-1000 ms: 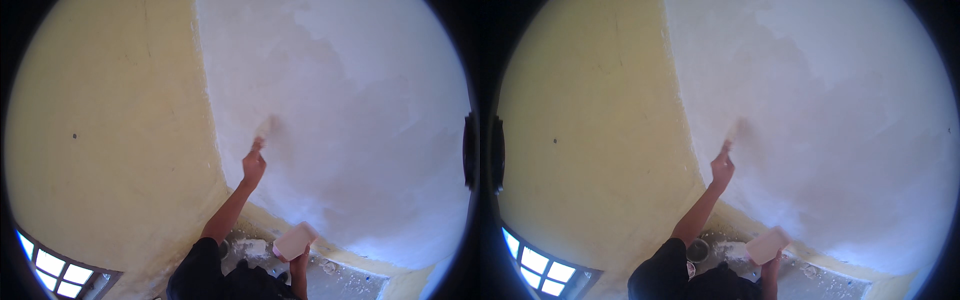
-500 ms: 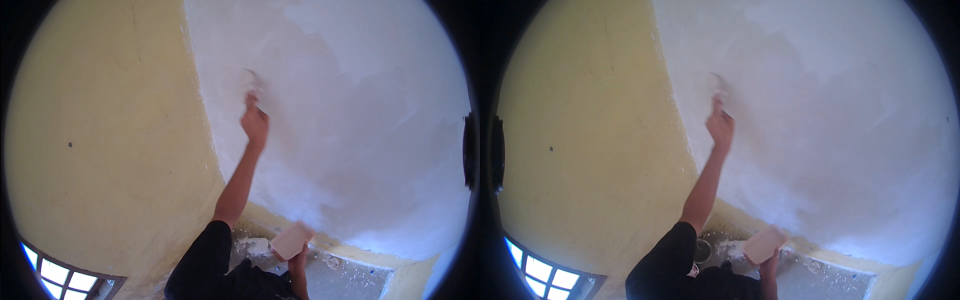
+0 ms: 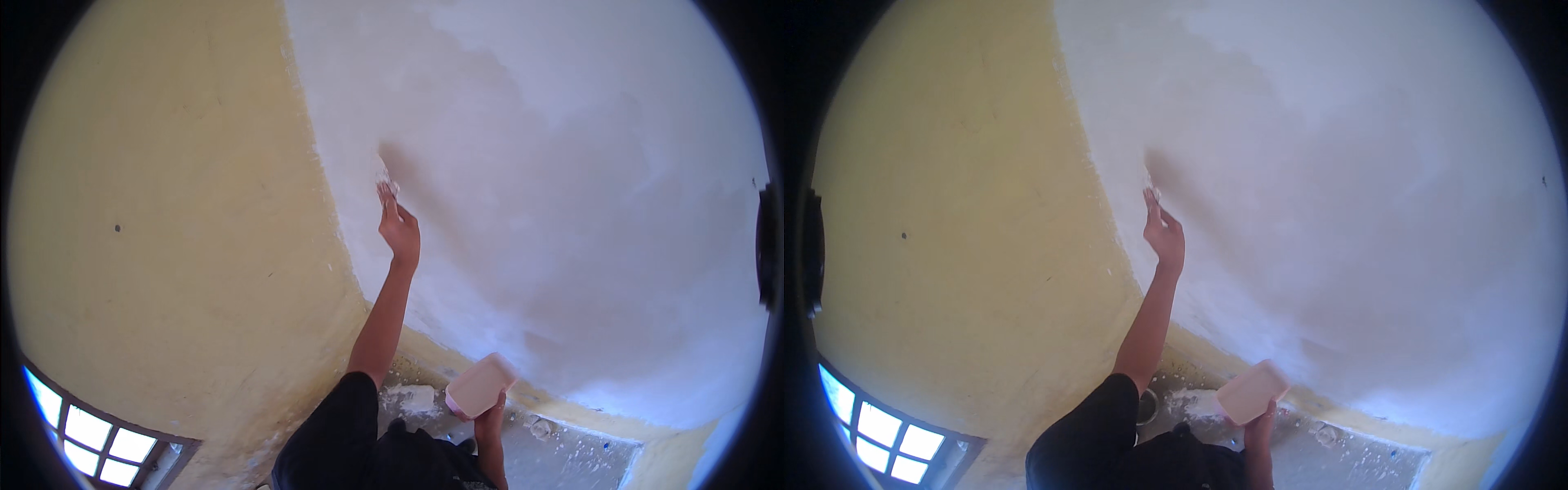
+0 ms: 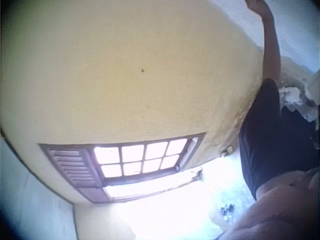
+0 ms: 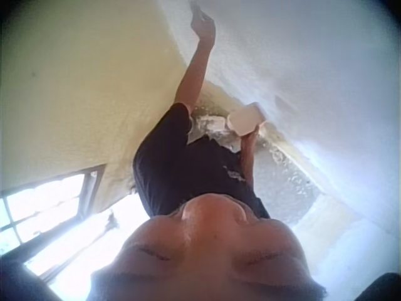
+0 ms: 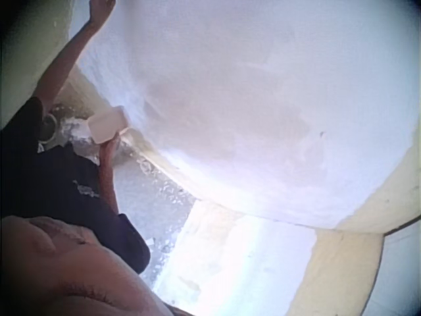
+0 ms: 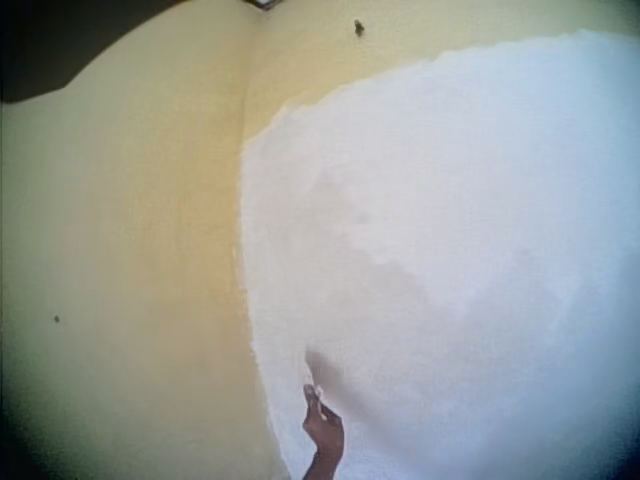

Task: The person applies white plaster to a yellow wall using a putty knife and a plastic container, smoothing the material across the surface in multiple strokes.

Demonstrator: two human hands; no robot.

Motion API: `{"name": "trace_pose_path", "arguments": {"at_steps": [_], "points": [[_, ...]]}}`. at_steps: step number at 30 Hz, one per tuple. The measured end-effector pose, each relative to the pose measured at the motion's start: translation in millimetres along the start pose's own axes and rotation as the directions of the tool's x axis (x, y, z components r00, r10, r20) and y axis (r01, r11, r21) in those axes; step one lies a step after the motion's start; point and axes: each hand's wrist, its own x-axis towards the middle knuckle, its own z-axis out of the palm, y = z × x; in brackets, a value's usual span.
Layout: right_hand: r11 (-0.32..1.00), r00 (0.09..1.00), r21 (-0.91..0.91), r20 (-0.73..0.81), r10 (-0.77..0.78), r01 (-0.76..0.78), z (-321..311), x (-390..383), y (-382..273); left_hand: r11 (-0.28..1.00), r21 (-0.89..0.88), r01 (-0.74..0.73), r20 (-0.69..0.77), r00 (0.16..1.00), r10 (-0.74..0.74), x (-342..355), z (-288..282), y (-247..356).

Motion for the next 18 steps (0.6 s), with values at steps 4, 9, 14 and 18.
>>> {"name": "trace_pose_path", "arguments": {"at_steps": [4, 9, 14, 18], "points": [[0.960, 0.993, -0.254, -0.001, -0.120, 0.116, -15.2, 10.2, 9.5, 0.970, 0.136, -0.199, 0.162, 0.971, 0.177, -46.8, 43.8, -3.4], [0.999, 0.998, 0.042, -0.055, -0.011, 0.013, -28.6, 22.7, 4.3, 0.961, -0.095, -0.259, 0.417, 0.867, 0.274, -143.7, -6.7, 16.5], [0.999, 0.998, 0.048, -0.056, 0.007, -0.004, -24.4, 36.3, 2.4, 0.947, 0.144, 0.288, 0.084, 0.950, -0.302, -90.1, -31.6, -50.4], [0.999, 0.999, 0.035, -0.043, 0.020, -0.019, -15.6, 31.0, 2.3, 0.941, 0.256, 0.221, -0.186, 0.967, -0.176, 45.7, -39.6, -119.2]]}}
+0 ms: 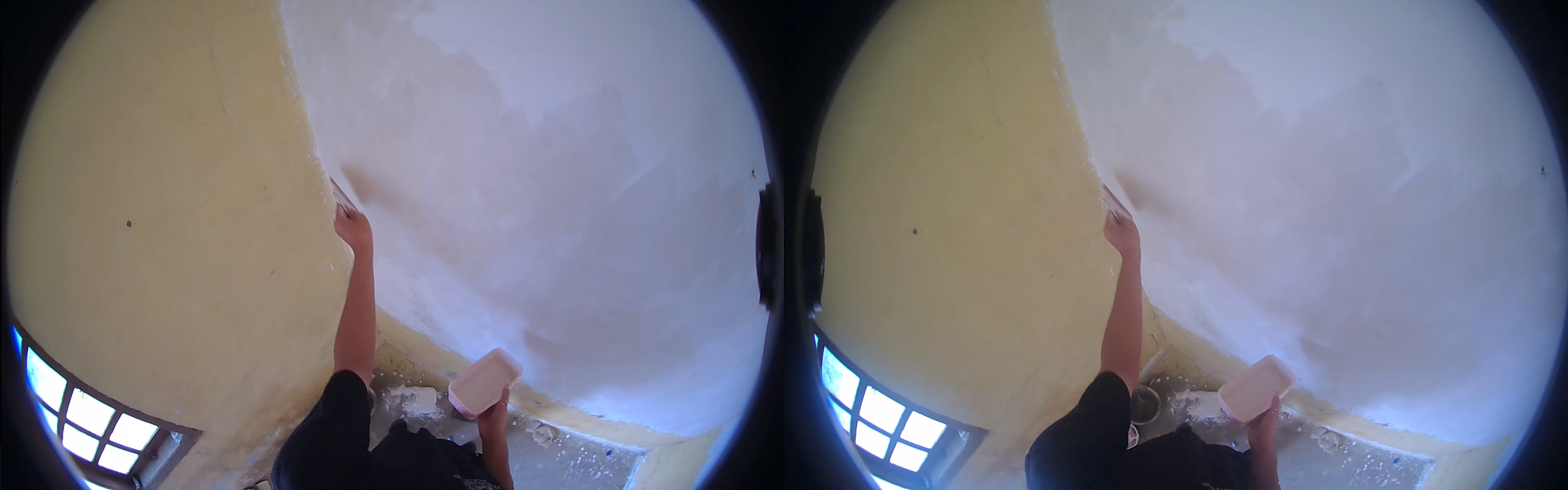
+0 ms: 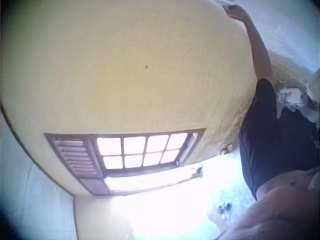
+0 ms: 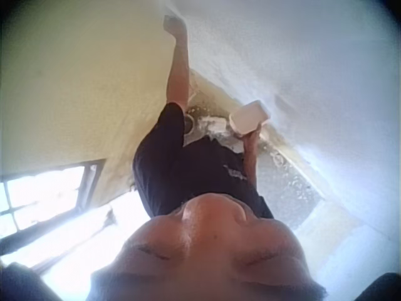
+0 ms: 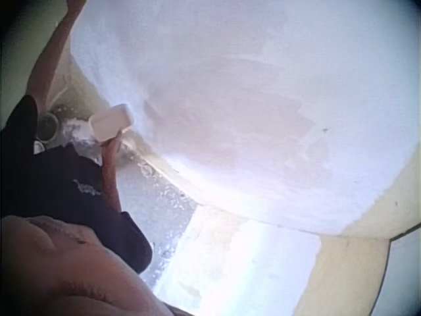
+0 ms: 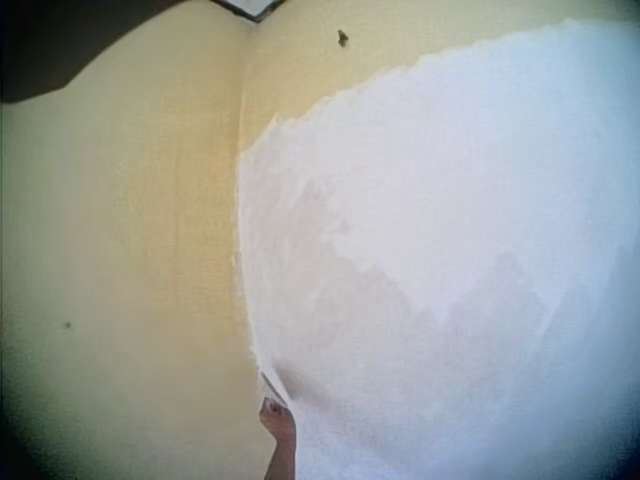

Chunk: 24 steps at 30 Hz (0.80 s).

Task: The person applies white plaster to a yellow wall using a putty knife and a plastic container, smoothing the material across the surface in multiple strokes.

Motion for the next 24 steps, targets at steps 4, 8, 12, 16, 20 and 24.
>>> {"name": "trace_pose_path", "arguments": {"at_steps": [4, 8, 12, 16, 20, 24], "points": [[0.933, 0.989, -0.338, 0.114, -0.091, 0.125, -42.8, 1.4, -5.9, 0.998, -0.067, 0.019, 0.009, 1.000, -0.018, 8.1, 42.4, 55.5], [0.999, 0.999, -0.039, 0.049, 0.008, -0.006, -34.1, -1.9, -26.6, 0.991, -0.133, 0.016, 0.207, 0.978, 0.012, -71.2, 37.8, 150.5], [1.000, 0.997, 0.021, 0.072, 0.021, -0.022, -10.4, -0.1, -25.6, 0.934, -0.291, -0.210, 0.200, 0.941, 0.273, -143.1, -6.1, 193.3], [0.954, 0.978, -0.224, 0.116, -0.176, 0.198, -38.7, 0.6, -19.1, 0.843, -0.514, -0.157, 0.281, 0.898, 0.339, -201.3, -57.9, 203.3], [0.771, 0.967, -0.584, 0.160, -0.200, 0.256, -41.4, -3.9, -26.6, 0.882, -0.343, 0.324, 0.761, 0.646, 0.058, -200.7, -118.2, 181.1], [0.993, 0.994, 0.041, 0.035, 0.106, -0.107, -21.9, 15.1, -29.0, 0.965, -0.133, 0.224, 0.960, 0.270, 0.070, -201.4, -158.5, 153.4]]}}
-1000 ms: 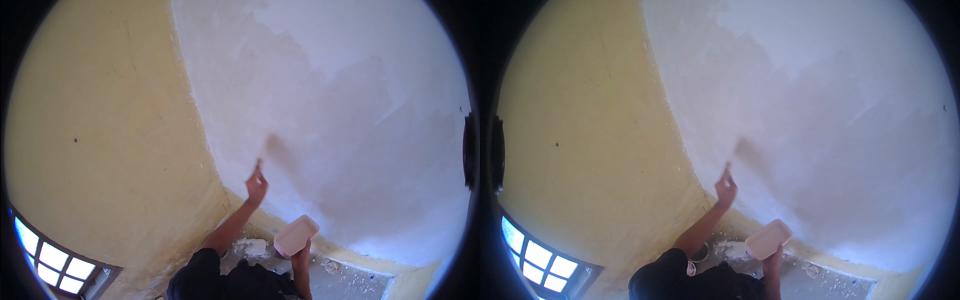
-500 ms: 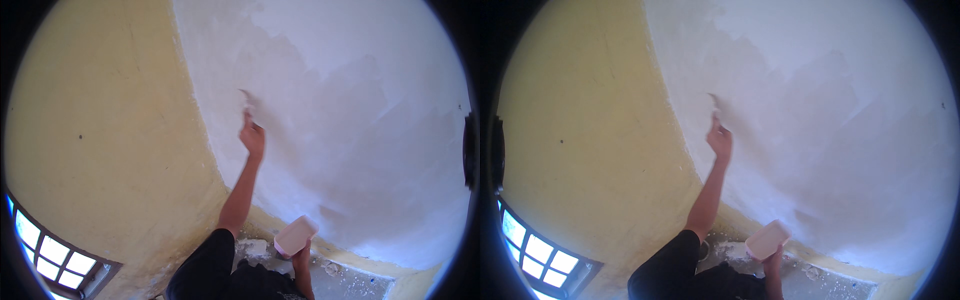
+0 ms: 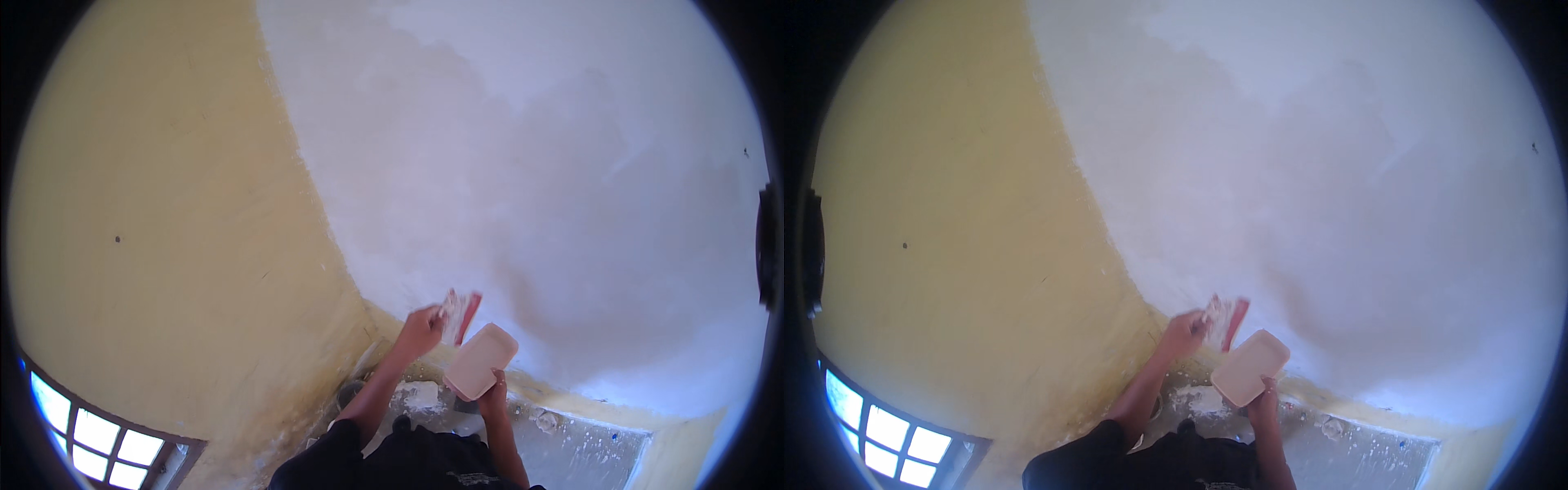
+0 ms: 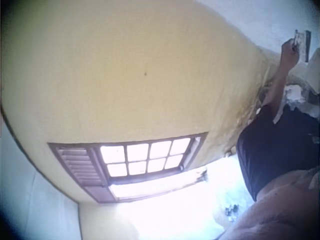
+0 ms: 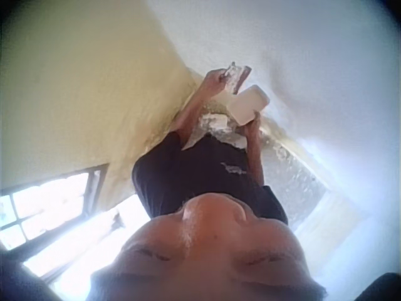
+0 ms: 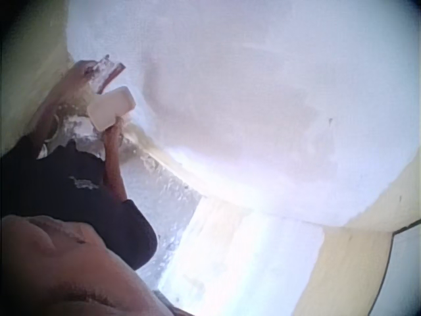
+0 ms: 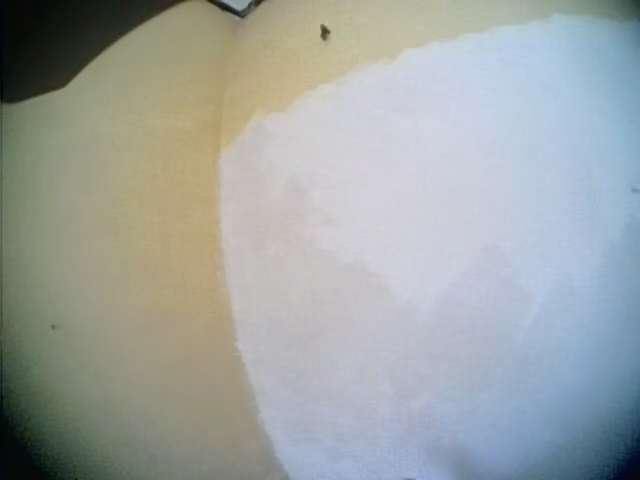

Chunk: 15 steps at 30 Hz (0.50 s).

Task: The person applies white plaster to a yellow wall using a putty knife and a plastic container, smoothing the material across the surface in multiple strokes.

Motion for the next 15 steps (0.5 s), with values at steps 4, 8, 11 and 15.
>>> {"name": "trace_pose_path", "arguments": {"at_steps": [4, 8, 11, 15], "points": [[0.996, 0.999, 0.080, 0.015, 0.046, -0.047, 25.0, -3.0, 2.5, 0.982, 0.181, -0.053, 0.169, 0.985, 0.022, -44.0, 38.5, -33.2], [0.999, 0.999, 0.006, -0.001, 0.043, -0.043, 12.6, 18.6, 21.0, 0.903, 0.417, 0.098, 0.147, 0.974, -0.174, -53.1, 61.6, -31.4], [0.999, 0.998, -0.009, 0.018, 0.053, -0.053, 27.4, 18.1, 28.7, 0.863, 0.472, 0.179, 0.075, 0.968, -0.241, -56.4, 64.8, -28.7], [0.998, 0.999, -0.051, 0.020, 0.031, -0.030, 23.4, 21.8, 35.8, 0.853, 0.498, 0.155, 0.141, 0.956, -0.257, -59.2, 70.2, -9.8]]}}
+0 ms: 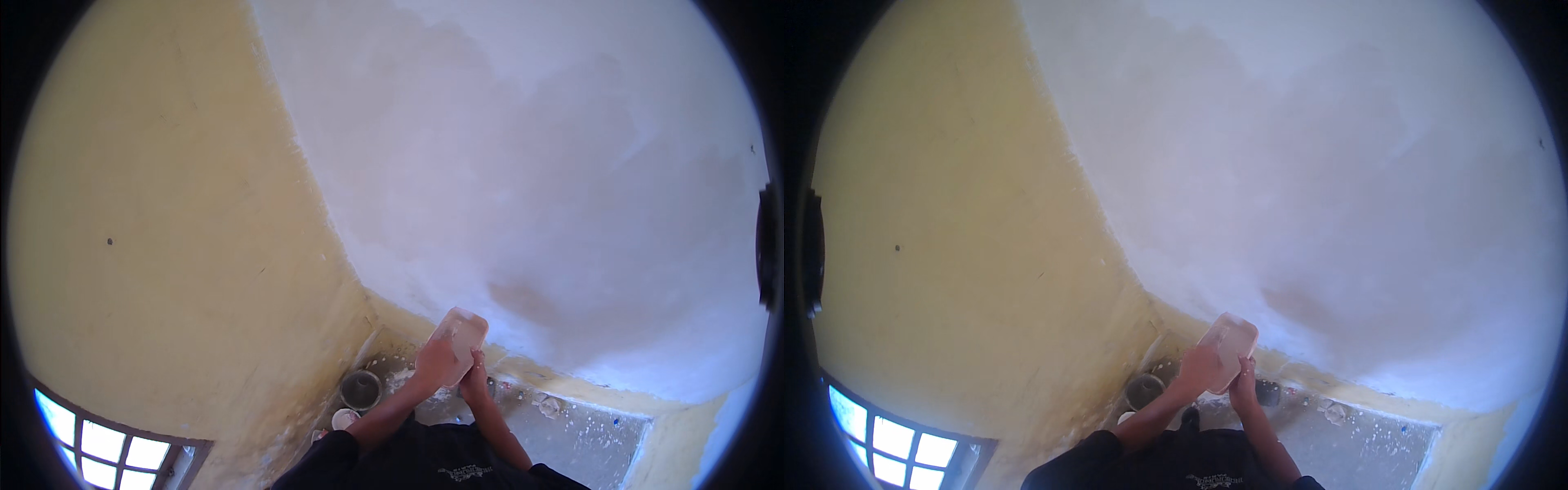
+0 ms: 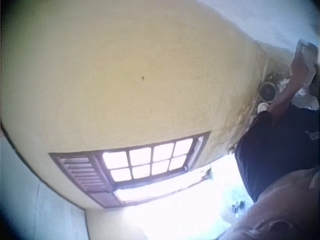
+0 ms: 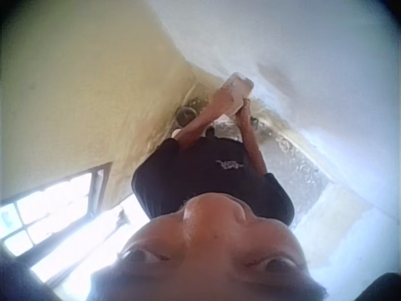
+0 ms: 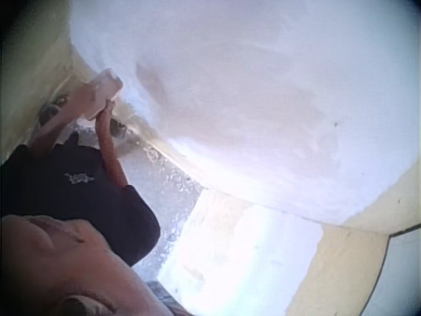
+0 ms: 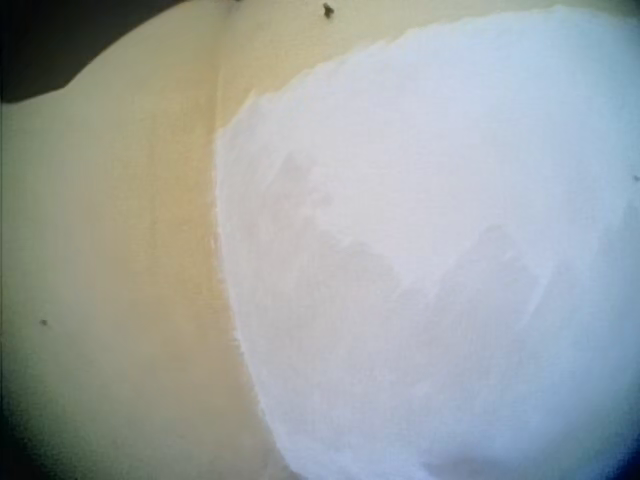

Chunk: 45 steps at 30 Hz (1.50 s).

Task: The person applies white plaster to a yellow wall using a putty knife and a plastic container, smoothing the material across the surface in multiple strokes.

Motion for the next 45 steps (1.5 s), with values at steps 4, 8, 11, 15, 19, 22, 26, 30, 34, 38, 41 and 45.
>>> {"name": "trace_pose_path", "arguments": {"at_steps": [4, 8, 11, 15, 19, 22, 26, 30, 34, 38, 41, 45], "points": [[1.000, 0.999, 0.004, 0.035, 0.015, -0.015, -3.2, 3.8, 2.6, 0.993, 0.007, -0.114, -0.123, 0.986, 0.114, -8.9, 8.0, -1.9], [0.999, 0.996, -0.005, 0.080, 0.033, -0.033, 4.4, 2.7, -1.7, 0.990, -0.102, -0.095, -0.020, 0.995, 0.094, -8.4, 1.7, -9.8], [0.999, 0.991, 0.005, 0.125, 0.047, -0.048, 13.0, 2.6, -3.1, 0.966, -0.198, -0.164, -0.110, 0.983, 0.144, 1.9, 15.9, -28.4], [0.996, 0.992, 0.065, 0.111, 0.054, -0.062, 31.7, -2.0, -4.6, 0.945, -0.293, -0.144, -0.146, 0.984, 0.105, 14.1, 18.8, -54.0], [0.999, 0.993, 0.014, 0.112, 0.038, -0.040, 30.0, -5.3, -8.0, 0.804, -0.583, -0.114, -0.130, 0.990, 0.047, 13.2, 1.8, -74.5], [0.999, 0.990, 0.045, 0.137, 0.016, -0.023, 25.3, -15.8, -25.7, 0.814, -0.578, -0.060, -0.158, 0.987, -0.039, -3.2, -37.7, -43.4], [0.997, 0.981, 0.069, 0.190, 0.033, -0.047, 7.1, -24.4, -45.6, 0.735, -0.674, 0.069, -0.086, 0.981, -0.171, -18.1, -39.4, -28.2], [0.995, 0.979, 0.082, 0.198, 0.041, -0.058, -0.9, -28.8, -63.2, 0.413, -0.893, 0.179, 0.055, 0.954, -0.296, -33.6, -58.6, 4.9], [0.996, 0.984, 0.072, 0.170, 0.042, -0.055, 2.8, -26.5, -63.1, 0.285, -0.933, 0.221, 0.143, 0.952, -0.270, -26.9, -49.3, -23.7], [0.994, 0.986, 0.088, 0.164, 0.043, -0.058, 2.6, -6.0, -50.1, 0.163, -0.954, 0.252, 0.223, 0.959, -0.176, -9.6, -34.9, -58.5], [0.991, 0.983, 0.113, 0.178, 0.056, -0.077, -9.3, -9.8, -45.1, 0.020, -0.962, 0.271, 0.269, 0.960, -0.076, -5.2, -33.0, -72.5], [0.988, 0.985, 0.144, 0.171, 0.021, -0.046, -4.1, -23.2, -72.6, 0.042, -0.999, -0.001, -0.008, 0.987, -0.163, 40.5, -102.5, -40.7]]}}
